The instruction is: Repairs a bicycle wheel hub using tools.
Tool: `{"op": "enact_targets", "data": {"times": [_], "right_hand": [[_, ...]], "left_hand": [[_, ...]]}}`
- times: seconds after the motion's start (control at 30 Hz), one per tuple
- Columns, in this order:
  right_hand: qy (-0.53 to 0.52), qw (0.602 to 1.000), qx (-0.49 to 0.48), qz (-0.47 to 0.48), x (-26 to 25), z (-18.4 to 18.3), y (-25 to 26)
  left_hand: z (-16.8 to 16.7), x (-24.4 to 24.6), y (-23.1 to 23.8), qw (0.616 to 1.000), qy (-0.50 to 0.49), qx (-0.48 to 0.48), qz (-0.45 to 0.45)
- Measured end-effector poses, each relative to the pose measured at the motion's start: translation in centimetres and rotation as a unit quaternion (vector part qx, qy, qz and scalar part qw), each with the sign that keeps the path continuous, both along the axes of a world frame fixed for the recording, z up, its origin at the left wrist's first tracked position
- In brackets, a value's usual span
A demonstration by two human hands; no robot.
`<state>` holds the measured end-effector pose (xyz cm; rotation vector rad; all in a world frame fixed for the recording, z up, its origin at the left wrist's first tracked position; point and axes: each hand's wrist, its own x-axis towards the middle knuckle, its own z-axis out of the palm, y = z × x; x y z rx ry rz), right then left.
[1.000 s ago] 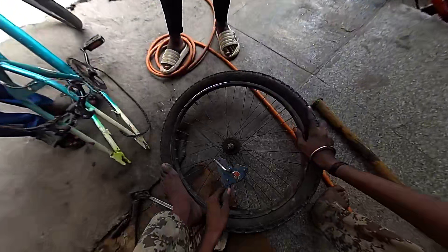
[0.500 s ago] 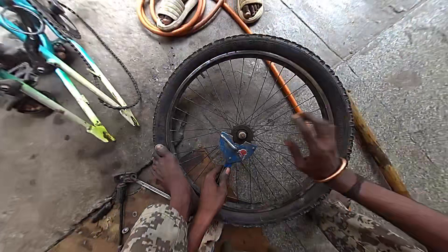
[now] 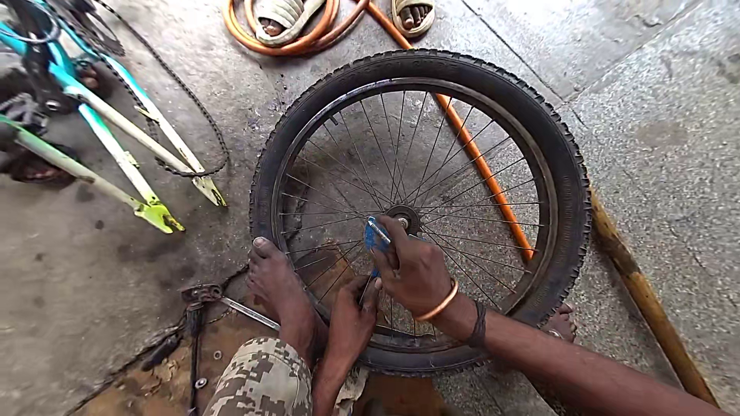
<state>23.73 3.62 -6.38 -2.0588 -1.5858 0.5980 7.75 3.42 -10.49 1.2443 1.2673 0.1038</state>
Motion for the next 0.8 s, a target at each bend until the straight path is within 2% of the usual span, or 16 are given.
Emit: {"op": "enact_targets", "data": {"times": [0.03,0.1,0.23,0.3,0.4,0.57,0.8], "right_hand": [[0.0,1.0,-0.028,-0.011,0.0,0.2,0.4],[-0.018,1.0,-0.021,-0.003,-0.1,-0.2,0.7],[-0.019,0.988,-0.042,0.148,0.2,-0.9,-1.7],[-0.032,0.982,-0.057,0.175,1.6,-0.7,-3.3],[-0.068,0.983,-0.056,0.16,4.6,0.2,-4.3],[-0.142,0.985,0.002,0.094,8.0,1.1,-1.2],[-0.055,0.996,0.061,0.028,0.6,0.4,1.0]], "left_hand": [[0.0,0.0,-0.2,1.0,-0.002,-0.008,0.004],[0.0,0.1,-0.1,1.0,-0.008,-0.018,0.009],[-0.2,-0.1,0.2,1.0,-0.009,-0.026,0.005],[-0.3,0.1,0.5,1.0,-0.01,-0.014,-0.004],[0.1,0.3,0.4,1.0,-0.013,-0.016,-0.008],[0.1,0.3,0.4,0.999,-0.011,-0.038,-0.015],[0.1,0.1,-0.2,0.999,-0.041,-0.011,0.002]]}}
